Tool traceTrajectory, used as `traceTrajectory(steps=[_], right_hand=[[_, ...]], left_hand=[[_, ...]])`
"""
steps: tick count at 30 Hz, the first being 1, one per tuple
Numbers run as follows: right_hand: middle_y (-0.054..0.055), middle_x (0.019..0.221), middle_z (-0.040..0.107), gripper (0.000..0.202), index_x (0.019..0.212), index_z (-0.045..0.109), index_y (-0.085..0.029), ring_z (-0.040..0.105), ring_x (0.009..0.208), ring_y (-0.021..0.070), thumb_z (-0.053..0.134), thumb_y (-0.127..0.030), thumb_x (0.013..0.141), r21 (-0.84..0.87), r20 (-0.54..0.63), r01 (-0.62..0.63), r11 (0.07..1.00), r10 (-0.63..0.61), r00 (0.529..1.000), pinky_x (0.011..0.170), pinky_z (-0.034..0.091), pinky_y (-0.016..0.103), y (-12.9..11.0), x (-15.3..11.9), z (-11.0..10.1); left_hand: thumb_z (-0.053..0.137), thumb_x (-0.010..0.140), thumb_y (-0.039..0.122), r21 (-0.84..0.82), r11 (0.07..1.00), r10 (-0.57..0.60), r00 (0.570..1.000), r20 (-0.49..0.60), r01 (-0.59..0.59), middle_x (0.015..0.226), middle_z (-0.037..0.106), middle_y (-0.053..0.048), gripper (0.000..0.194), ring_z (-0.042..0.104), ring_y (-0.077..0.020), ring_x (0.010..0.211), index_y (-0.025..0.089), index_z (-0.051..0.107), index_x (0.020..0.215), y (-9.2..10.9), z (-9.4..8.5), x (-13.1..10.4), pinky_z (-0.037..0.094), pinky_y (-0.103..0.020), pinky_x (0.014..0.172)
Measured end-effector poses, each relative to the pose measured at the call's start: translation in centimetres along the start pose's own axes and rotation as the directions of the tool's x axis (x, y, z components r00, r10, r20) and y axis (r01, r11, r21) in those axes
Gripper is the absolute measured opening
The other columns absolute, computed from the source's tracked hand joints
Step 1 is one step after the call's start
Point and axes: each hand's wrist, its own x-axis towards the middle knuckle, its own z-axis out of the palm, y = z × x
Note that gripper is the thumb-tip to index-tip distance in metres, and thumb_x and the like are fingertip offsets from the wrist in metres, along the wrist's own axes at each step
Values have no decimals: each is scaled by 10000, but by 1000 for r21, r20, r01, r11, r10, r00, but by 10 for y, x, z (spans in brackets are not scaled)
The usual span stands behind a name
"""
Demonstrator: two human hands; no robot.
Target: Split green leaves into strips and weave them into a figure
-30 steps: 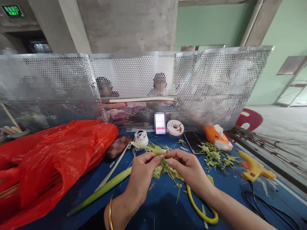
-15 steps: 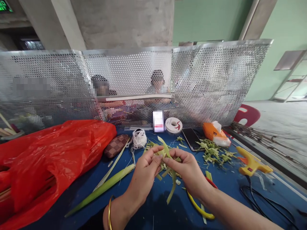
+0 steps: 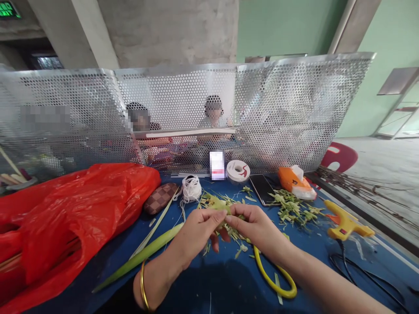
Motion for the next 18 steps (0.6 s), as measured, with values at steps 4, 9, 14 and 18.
traceTrajectory(steps=[4,9,14,18], right_hand=[[-22,688,578,260,980,592,-185,501,595,120,613,-381,811,63,72,-15,998,10,997,577,409,260,-7,-3,-8],[-32,641,559,149,889,603,-189,525,589,123,594,-327,834,-58,-47,15,998,-17,999,583,434,263,-3,-2,-15],[-33,612,547,126,803,633,-197,490,565,114,566,-286,863,-201,-46,123,972,-135,990,543,403,244,-1,-3,-13],[-11,666,607,120,780,651,-199,531,608,130,567,-244,854,-361,-52,232,903,-267,962,575,418,256,-2,-5,-11]], left_hand=[[651,795,423,-38,999,-27,1000,16,27,579,636,-4,285,455,-61,407,141,681,770,1,-6,3,334,-207,449],[664,782,420,-79,997,-7,1000,-19,6,592,639,-7,285,474,-57,433,137,665,748,-1,-8,4,262,-192,421],[595,768,637,-146,985,-82,995,64,91,533,609,16,474,435,-50,337,167,567,705,-4,-7,4,172,-195,360],[710,718,527,-146,980,-131,990,54,138,459,581,36,386,429,-51,312,175,551,710,-8,-2,4,186,-185,342]])
